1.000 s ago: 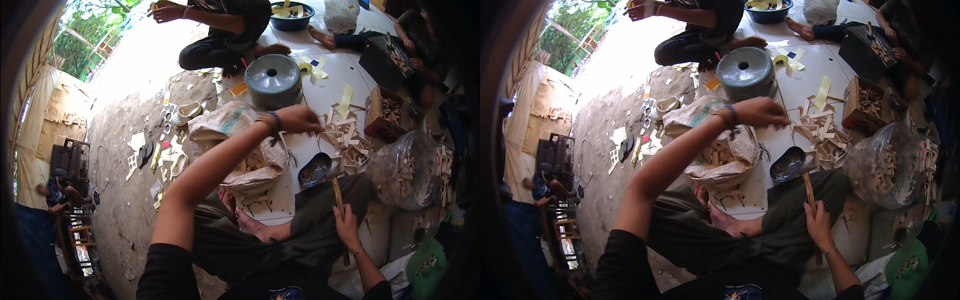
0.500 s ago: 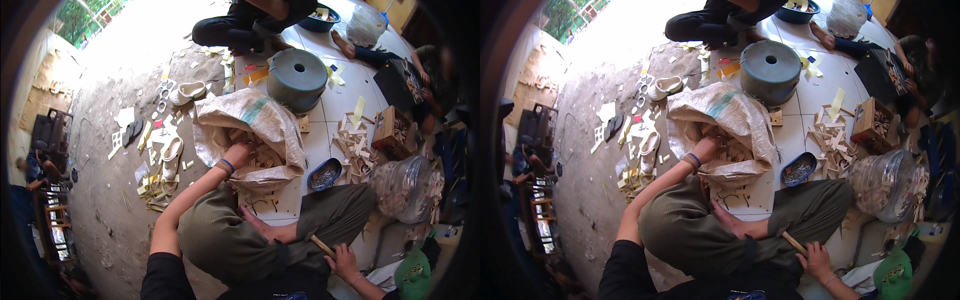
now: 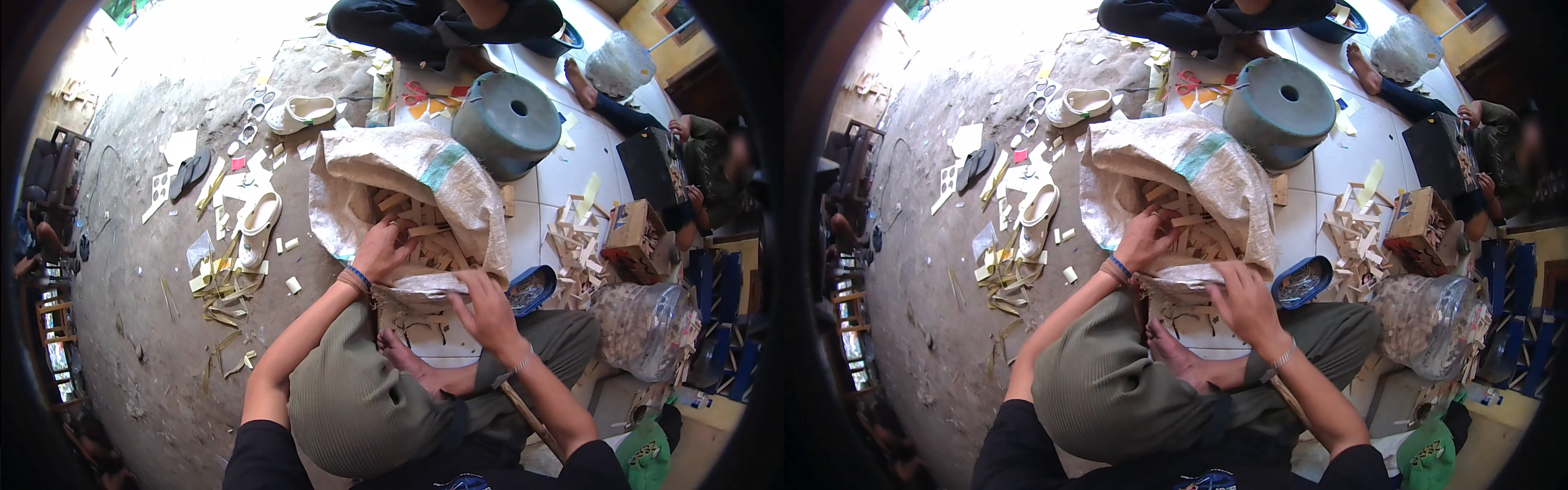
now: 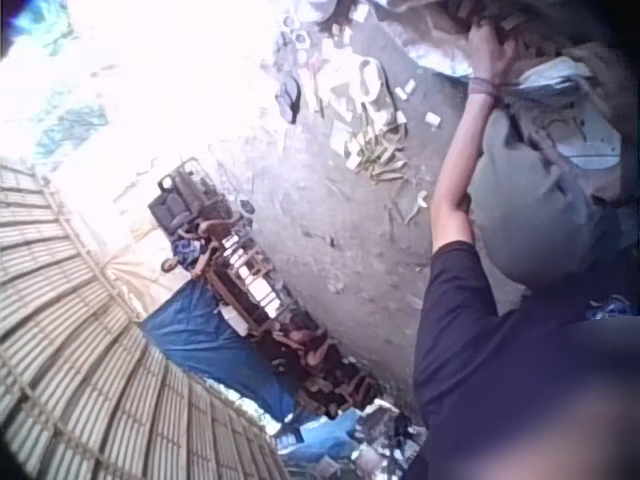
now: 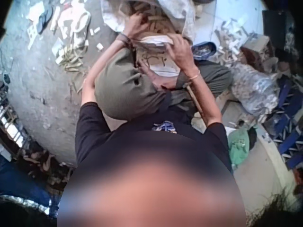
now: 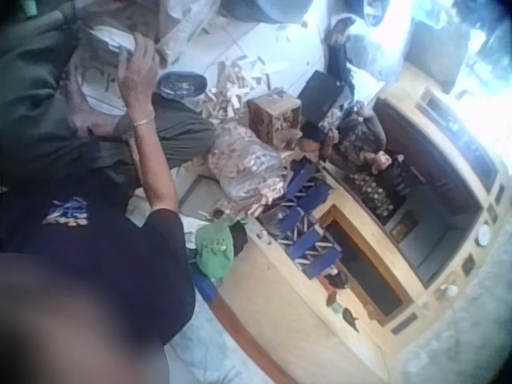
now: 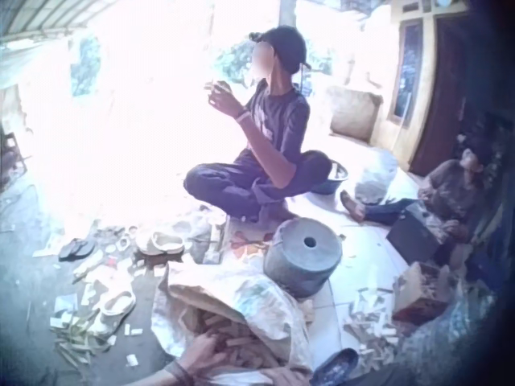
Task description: The person sits on the floor and repeatedly picks small wooden pieces from a sack, places nails into them, and hammers the nails in using a hammer. The person occasionally adjusts the wood and repositions the hammer while working.
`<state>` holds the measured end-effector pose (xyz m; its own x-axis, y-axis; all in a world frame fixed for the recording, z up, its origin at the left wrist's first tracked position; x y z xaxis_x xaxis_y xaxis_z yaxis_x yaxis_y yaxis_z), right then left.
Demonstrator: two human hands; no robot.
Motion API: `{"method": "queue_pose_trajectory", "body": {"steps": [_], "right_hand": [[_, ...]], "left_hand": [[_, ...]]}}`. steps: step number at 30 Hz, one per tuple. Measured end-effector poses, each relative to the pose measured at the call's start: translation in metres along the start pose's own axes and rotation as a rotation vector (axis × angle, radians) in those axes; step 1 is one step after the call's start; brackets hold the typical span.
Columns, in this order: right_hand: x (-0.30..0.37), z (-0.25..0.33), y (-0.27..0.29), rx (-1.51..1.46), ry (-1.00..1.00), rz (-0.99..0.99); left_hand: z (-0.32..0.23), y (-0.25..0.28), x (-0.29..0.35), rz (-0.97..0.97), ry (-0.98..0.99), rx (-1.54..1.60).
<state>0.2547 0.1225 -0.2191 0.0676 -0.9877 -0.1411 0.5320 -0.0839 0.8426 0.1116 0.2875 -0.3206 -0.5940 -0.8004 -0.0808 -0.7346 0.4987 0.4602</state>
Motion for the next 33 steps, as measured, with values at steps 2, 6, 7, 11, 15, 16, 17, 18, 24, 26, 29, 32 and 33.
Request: {"method": "queue_pose_trajectory", "body": {"steps": [2, 6, 7, 11, 15, 16, 17, 18, 24, 26, 29, 32, 33], "right_hand": [[-0.038, -0.026, -0.027, -0.195, -0.233, 0.079], [-0.073, -0.039, -0.047, -0.221, -0.201, -0.040], [-0.074, -0.040, -0.053, -0.164, -0.179, -0.023], [-0.069, -0.062, -0.077, -0.010, -0.252, 0.179], [-0.047, -0.078, -0.085, 0.135, -0.407, 0.393], [-0.043, -0.078, -0.086, 0.102, -0.430, 0.413], [-0.041, -0.073, -0.083, 0.158, -0.387, 0.401], [-0.038, -0.067, -0.082, 0.215, -0.353, 0.394], [-0.044, -0.059, -0.090, 0.198, -0.272, 0.333], [-0.047, -0.073, -0.099, 0.072, -0.402, 0.372], [-0.055, -0.070, -0.105, 0.080, -0.332, 0.303], [-0.056, -0.066, -0.113, 0.074, -0.288, 0.270], [-0.056, -0.066, -0.115, 0.057, -0.287, 0.263]], "left_hand": [[-0.014, 0.013, 0.012, -0.048, -0.021, 0.074], [-0.034, 0.034, 0.031, -0.187, -0.133, 0.159], [-0.031, 0.036, 0.033, -0.206, -0.104, 0.223], [-0.009, 0.038, 0.036, -0.245, 0.070, 0.468], [-0.003, 0.036, 0.028, -0.147, 0.079, 0.285], [-0.013, 0.034, 0.025, -0.131, -0.048, 0.141], [-0.022, 0.031, 0.025, -0.118, -0.166, -0.002], [-0.022, 0.020, 0.023, -0.012, -0.184, -0.080], [0.009, -0.025, 0.043, 0.468, -0.002, -0.449], [0.015, -0.026, 0.050, 0.517, 0.052, -0.486], [0.015, -0.017, 0.051, 0.474, 0.091, -0.510], [0.013, -0.021, 0.052, 0.526, 0.113, -0.504], [0.012, -0.022, 0.053, 0.532, 0.103, -0.506]]}}
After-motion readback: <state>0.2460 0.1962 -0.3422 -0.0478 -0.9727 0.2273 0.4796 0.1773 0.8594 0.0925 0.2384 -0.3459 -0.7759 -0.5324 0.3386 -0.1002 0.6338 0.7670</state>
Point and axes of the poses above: each hand's wrist, its own x-axis away from the middle knuckle, its own y-axis out of the back of the hand, z = x × y, the point moved 8 cm from there along -x, towards the middle knuckle, and after that the axes turned 4 degrees about x, right-handed, at the moved point
